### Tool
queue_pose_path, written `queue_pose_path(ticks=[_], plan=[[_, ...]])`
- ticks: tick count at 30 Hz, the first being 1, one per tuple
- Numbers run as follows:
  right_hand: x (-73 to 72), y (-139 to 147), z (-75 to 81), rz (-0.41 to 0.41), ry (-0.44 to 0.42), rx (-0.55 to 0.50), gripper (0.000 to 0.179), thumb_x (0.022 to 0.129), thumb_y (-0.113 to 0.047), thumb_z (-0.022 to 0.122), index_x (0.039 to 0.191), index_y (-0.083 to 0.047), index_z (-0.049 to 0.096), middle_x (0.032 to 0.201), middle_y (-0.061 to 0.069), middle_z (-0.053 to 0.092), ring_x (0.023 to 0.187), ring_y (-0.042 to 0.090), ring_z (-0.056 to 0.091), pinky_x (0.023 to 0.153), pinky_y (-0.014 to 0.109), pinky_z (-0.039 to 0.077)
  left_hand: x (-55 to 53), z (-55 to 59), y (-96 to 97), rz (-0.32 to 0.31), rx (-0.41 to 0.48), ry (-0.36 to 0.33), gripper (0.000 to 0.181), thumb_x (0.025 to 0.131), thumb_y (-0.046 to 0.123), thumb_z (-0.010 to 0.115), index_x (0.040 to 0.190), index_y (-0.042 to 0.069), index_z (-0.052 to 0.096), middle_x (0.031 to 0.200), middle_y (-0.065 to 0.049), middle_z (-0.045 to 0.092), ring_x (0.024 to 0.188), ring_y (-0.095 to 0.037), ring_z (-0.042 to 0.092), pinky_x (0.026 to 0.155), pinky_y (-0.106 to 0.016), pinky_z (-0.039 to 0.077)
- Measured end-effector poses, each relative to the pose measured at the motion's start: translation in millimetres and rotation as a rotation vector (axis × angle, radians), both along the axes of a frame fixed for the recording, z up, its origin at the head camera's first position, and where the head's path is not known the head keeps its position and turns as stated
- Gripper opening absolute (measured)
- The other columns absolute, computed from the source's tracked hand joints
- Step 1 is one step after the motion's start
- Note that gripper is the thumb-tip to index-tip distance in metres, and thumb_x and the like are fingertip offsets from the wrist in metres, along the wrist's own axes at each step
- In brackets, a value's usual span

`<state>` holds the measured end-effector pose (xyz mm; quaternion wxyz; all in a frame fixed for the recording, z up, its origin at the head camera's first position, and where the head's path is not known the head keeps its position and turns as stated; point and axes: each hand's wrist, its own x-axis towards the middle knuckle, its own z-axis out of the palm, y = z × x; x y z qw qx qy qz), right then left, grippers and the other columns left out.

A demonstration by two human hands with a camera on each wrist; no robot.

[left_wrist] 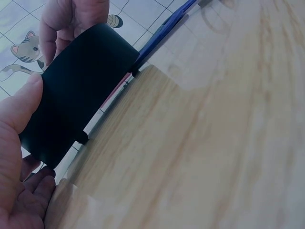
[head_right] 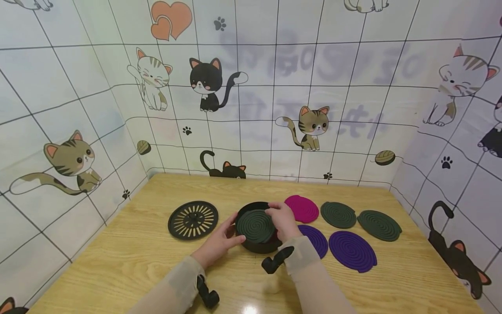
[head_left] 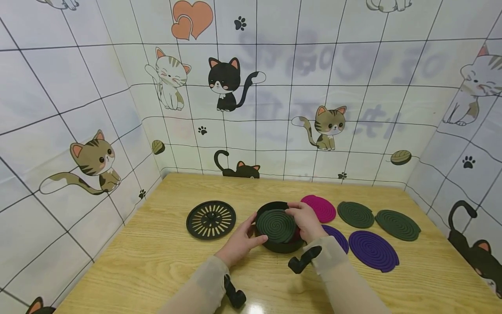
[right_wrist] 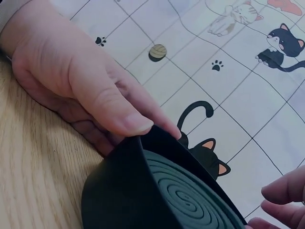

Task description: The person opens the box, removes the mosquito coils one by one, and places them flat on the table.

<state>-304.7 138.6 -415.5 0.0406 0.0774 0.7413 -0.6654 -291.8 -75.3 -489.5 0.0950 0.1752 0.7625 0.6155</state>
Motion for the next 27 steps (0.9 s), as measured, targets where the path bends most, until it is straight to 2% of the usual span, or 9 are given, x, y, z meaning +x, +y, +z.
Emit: queue_pose_path(ticks=[4, 7, 9, 15, 19, 27], plan=[[-1.3, 1.9, 0.1, -0.022, -0.002, -0.042, 0.039, 0.097, -0.005, 0.051, 0.134, 0.006, 0.047, 0.131, 0.024, 0.046, 0.104, 0.028, 0.054, 0.086, 0.033, 0.049, -0.5, 0.1, 0.3, -0.003, 0.009, -0.002, 0.088, 0.088, 0.035, 0.072, 0.155, 0.017, 0.017, 0.153, -0.011, 0.032, 0.137, -0.029, 0.036, 0.109, -0.049, 0.032], [-2.5, 3.0, -0.6, -0.032, -0.007, -0.08, 0.038, 0.097, -0.004, 0.05, 0.134, 0.004, 0.047, 0.13, 0.023, 0.048, 0.096, 0.022, 0.055, 0.079, 0.028, 0.048, -0.8, 0.3, 0.3, -0.002, 0.004, -0.006, 0.088, 0.088, 0.035, 0.072, 0.155, 0.017, 0.018, 0.152, -0.011, 0.032, 0.137, -0.03, 0.036, 0.109, -0.049, 0.031], [-3.0, 3.4, -1.3, -0.039, -0.01, -0.113, 0.038, 0.097, -0.004, 0.049, 0.134, 0.004, 0.046, 0.131, 0.022, 0.047, 0.097, 0.021, 0.054, 0.079, 0.029, 0.047, -0.6, 0.5, 0.4, 0.0, 0.001, -0.013, 0.088, 0.087, 0.036, 0.072, 0.155, 0.017, 0.019, 0.152, -0.01, 0.033, 0.137, -0.029, 0.036, 0.11, -0.047, 0.031], [0.5, 1.9, -5.2, -0.033, 0.002, -0.154, 0.039, 0.096, 0.001, 0.048, 0.135, 0.007, 0.044, 0.136, 0.021, 0.041, 0.112, 0.029, 0.046, 0.095, 0.038, 0.041, 1.6, -1.2, 0.4, 0.022, -0.021, -0.012, 0.088, 0.086, 0.038, 0.073, 0.155, 0.018, 0.021, 0.153, -0.009, 0.032, 0.138, -0.028, 0.035, 0.11, -0.045, 0.031], [2.0, 0.5, -6.4, -0.017, 0.007, -0.159, 0.041, 0.095, 0.003, 0.048, 0.136, 0.01, 0.042, 0.139, 0.024, 0.04, 0.126, 0.035, 0.038, 0.108, 0.046, 0.031, 3.9, 0.2, 0.7, 0.025, -0.03, -0.004, 0.087, 0.087, 0.038, 0.072, 0.155, 0.018, 0.021, 0.153, -0.01, 0.031, 0.138, -0.029, 0.034, 0.11, -0.046, 0.031], [3.2, 3.8, -3.9, 0.054, -0.031, -0.173, 0.048, 0.094, 0.003, 0.047, 0.141, 0.011, 0.039, 0.152, 0.026, 0.024, 0.139, 0.037, 0.023, 0.113, 0.048, 0.023, 4.2, 3.8, 1.4, 0.018, -0.014, -0.006, 0.087, 0.087, 0.037, 0.072, 0.155, 0.018, 0.02, 0.152, -0.011, 0.032, 0.137, -0.031, 0.035, 0.109, -0.049, 0.032]])
